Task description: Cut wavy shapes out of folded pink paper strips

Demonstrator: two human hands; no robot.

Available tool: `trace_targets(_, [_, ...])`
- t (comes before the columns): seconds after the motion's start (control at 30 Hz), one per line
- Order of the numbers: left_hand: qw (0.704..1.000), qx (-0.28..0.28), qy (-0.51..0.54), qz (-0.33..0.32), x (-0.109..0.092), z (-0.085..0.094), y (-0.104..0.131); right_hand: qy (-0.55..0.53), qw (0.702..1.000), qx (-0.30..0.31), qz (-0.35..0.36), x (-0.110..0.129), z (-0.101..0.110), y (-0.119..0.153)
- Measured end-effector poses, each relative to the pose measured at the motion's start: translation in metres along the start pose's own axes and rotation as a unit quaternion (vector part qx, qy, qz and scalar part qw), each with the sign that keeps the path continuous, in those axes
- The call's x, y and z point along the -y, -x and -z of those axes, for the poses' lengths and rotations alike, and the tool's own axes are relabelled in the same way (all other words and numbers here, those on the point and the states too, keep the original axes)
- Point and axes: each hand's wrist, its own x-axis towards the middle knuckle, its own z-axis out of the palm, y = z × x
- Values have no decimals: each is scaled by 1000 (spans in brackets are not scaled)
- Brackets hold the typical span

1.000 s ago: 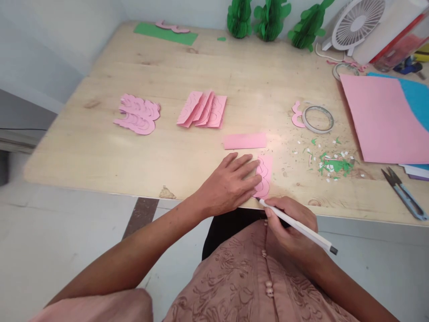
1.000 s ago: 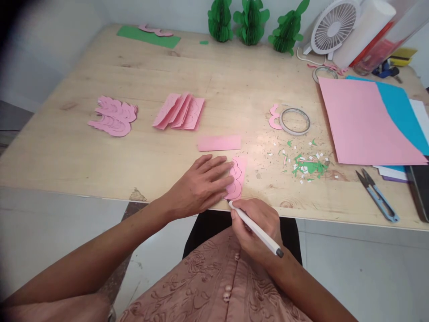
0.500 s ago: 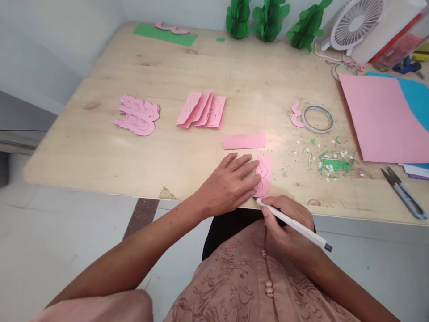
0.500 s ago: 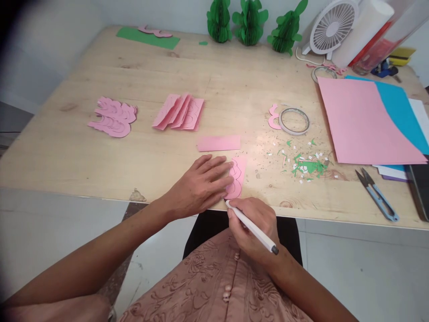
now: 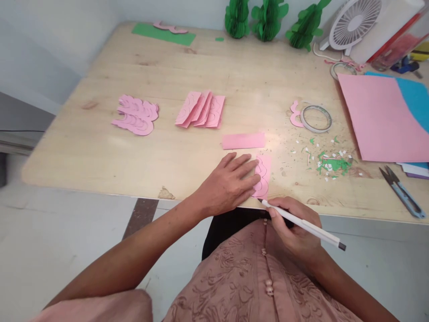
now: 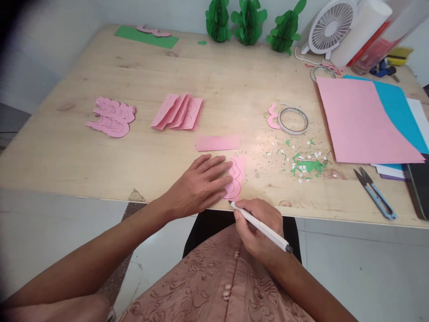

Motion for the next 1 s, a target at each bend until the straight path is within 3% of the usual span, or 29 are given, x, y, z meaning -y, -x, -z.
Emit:
trace_targets(0.53, [1000, -4, 4, 0, 0, 0, 0, 3, 999, -4, 45, 4, -9, -5])
trace_targets(1.0, [1000, -4, 1, -1, 0, 0, 0, 3, 1000, 6, 26, 1, -8, 1])
